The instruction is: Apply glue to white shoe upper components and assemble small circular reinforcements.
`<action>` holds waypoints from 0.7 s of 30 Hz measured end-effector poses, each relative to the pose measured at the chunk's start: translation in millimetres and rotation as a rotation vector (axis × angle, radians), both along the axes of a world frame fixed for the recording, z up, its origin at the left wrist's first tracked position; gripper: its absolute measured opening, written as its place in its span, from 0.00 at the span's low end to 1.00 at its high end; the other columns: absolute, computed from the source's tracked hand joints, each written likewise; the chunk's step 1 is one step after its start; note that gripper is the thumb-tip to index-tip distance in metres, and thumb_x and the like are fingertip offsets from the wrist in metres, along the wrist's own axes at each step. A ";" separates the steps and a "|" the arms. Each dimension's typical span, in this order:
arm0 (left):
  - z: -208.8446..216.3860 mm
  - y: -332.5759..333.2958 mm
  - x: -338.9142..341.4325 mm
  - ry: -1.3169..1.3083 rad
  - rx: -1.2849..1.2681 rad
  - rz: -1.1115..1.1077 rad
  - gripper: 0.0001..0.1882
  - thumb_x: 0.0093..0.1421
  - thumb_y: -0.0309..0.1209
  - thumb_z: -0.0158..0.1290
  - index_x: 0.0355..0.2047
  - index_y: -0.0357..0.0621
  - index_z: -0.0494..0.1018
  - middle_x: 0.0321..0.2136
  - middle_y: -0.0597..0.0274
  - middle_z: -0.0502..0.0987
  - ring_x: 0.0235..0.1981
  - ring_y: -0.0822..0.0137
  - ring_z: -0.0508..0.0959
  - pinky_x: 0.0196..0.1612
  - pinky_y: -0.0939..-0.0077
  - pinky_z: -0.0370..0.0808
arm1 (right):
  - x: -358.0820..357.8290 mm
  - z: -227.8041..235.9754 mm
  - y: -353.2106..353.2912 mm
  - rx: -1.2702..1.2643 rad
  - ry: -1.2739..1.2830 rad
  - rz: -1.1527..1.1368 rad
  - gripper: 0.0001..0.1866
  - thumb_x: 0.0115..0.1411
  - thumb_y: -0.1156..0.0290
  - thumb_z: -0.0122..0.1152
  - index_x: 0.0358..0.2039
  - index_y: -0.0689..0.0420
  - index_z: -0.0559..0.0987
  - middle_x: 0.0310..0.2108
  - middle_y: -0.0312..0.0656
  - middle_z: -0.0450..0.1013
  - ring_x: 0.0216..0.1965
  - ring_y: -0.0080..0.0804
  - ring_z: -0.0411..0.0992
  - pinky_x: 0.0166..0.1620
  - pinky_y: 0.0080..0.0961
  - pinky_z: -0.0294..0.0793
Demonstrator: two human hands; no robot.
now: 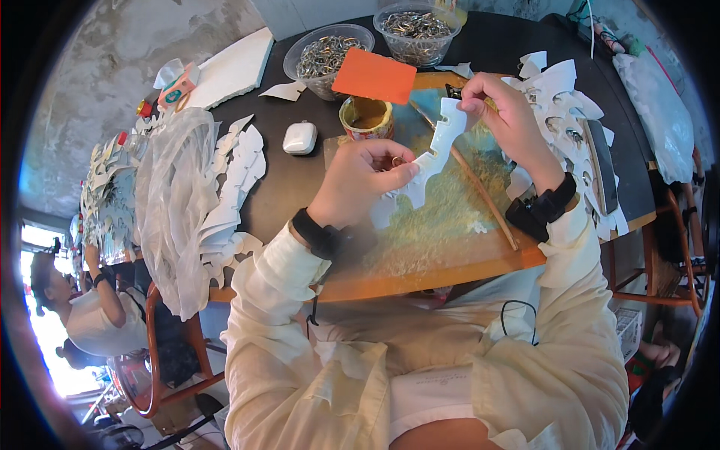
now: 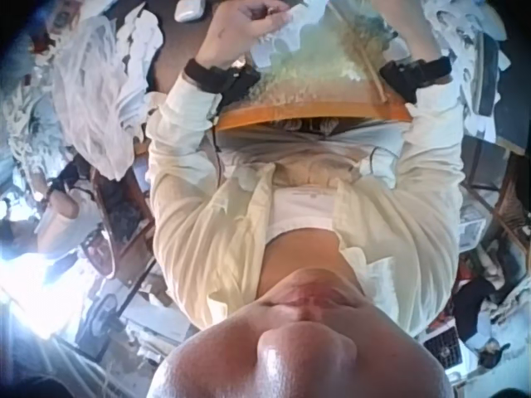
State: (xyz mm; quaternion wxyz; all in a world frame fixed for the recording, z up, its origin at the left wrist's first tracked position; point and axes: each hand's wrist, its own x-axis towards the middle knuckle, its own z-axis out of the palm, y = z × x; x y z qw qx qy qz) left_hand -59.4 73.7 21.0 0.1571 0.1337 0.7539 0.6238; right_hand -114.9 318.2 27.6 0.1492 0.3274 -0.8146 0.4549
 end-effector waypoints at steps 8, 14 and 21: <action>-3.3 -1.8 2.1 -0.103 0.153 -0.107 0.16 0.56 0.33 0.59 0.40 0.32 0.76 0.32 0.62 0.79 0.32 0.76 0.75 0.38 0.81 0.71 | 0.9 -4.9 1.4 -0.040 -0.003 -0.020 0.08 0.60 0.68 0.56 0.30 0.60 0.70 0.26 0.37 0.70 0.29 0.27 0.68 0.34 0.21 0.66; -8.2 0.3 7.2 -0.144 0.089 -0.148 0.16 0.55 0.32 0.60 0.39 0.32 0.77 0.32 0.61 0.79 0.32 0.76 0.75 0.37 0.81 0.72 | 5.7 -2.0 -0.9 -0.005 0.026 -0.033 0.08 0.60 0.69 0.56 0.30 0.60 0.71 0.26 0.37 0.70 0.29 0.27 0.68 0.34 0.21 0.66; -4.6 4.5 7.2 -0.201 0.049 -0.142 0.12 0.54 0.28 0.61 0.35 0.32 0.78 0.30 0.63 0.78 0.29 0.78 0.73 0.33 0.83 0.69 | 5.8 -0.9 -1.3 -0.005 0.013 0.009 0.07 0.61 0.69 0.55 0.31 0.60 0.71 0.26 0.37 0.70 0.31 0.25 0.70 0.35 0.20 0.67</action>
